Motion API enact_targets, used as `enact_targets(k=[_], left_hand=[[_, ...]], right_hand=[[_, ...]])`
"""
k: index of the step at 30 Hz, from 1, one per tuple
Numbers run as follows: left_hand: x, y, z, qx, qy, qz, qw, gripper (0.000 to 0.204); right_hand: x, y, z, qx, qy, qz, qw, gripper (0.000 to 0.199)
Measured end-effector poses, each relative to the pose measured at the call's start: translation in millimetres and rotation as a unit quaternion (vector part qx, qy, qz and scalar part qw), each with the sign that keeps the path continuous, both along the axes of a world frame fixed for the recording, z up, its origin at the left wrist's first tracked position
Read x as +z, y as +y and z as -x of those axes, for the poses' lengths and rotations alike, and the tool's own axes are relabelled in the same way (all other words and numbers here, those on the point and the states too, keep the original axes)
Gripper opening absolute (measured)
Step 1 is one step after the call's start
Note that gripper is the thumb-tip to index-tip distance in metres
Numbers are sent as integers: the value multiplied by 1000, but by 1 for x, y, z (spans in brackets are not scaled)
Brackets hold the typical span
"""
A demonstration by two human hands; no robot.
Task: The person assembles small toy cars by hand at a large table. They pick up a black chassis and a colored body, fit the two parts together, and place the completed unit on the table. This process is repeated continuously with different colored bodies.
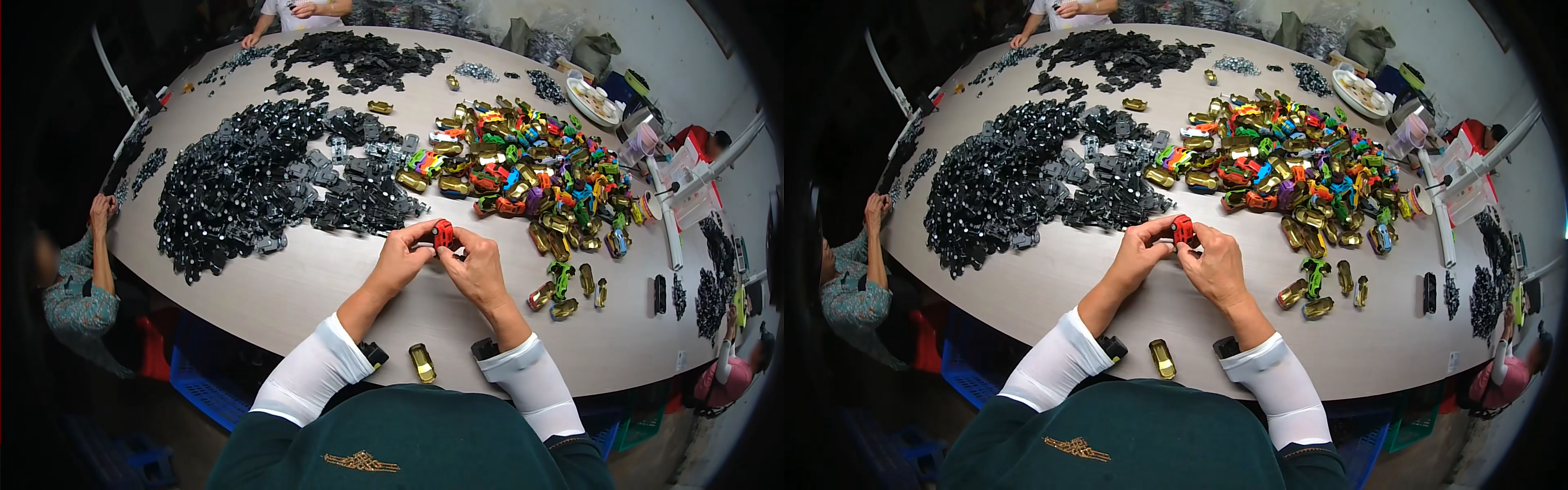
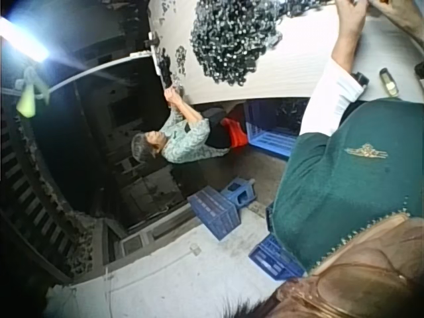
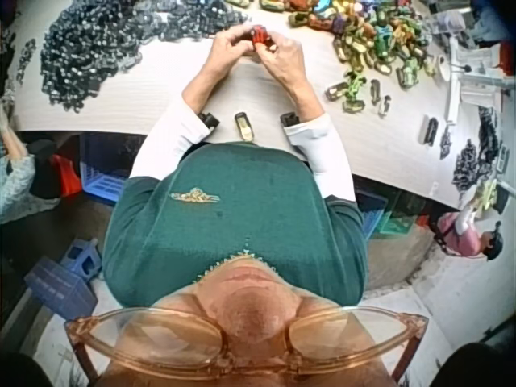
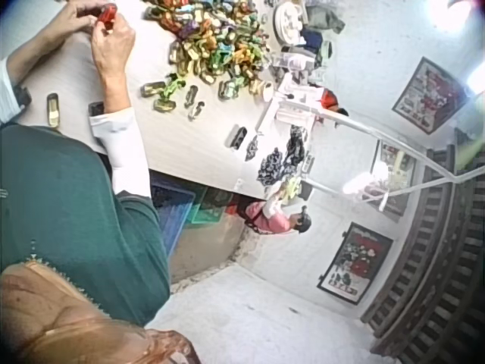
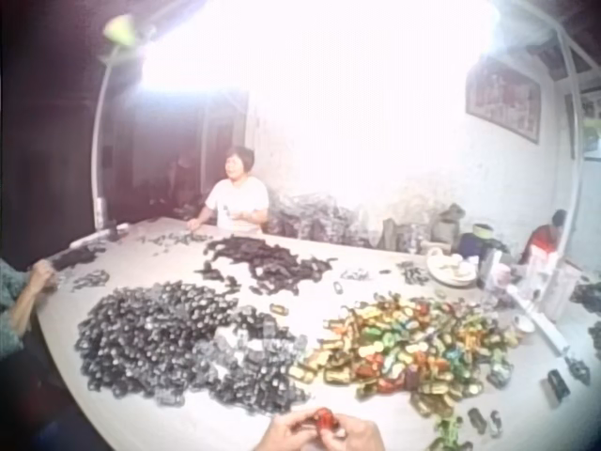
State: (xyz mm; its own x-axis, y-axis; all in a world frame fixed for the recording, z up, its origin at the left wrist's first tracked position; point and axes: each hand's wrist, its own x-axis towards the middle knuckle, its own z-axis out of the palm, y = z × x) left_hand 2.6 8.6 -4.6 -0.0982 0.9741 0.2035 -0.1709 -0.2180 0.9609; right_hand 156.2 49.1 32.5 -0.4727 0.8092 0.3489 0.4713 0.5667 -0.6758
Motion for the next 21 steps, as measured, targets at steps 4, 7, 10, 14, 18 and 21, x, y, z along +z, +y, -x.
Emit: enact_targets(k=[4,7,10,14,18,21], left_hand=[[4,-1,0,29,-17,68,997,33],[7,-2,1,78,-85,92,989,28],[3,1,-2,59,-104,40,992,28],[3,-3,-7,8,-78,50,996,25],[4,-1,4,-28,-104,141,984,16],[12,-5,7,-26,-147,136,979,25]], right_hand=[[-2,0,1,11,29,-30,999,28],[-11,3,0,-24,49,-40,998,31],[-14,5,-1,-56,152,207,965,32],[-22,11,-1,-29,278,238,930,32],[-5,3,-3,5,213,201,956,38],[2,-4,1,16,165,162,973,44]])
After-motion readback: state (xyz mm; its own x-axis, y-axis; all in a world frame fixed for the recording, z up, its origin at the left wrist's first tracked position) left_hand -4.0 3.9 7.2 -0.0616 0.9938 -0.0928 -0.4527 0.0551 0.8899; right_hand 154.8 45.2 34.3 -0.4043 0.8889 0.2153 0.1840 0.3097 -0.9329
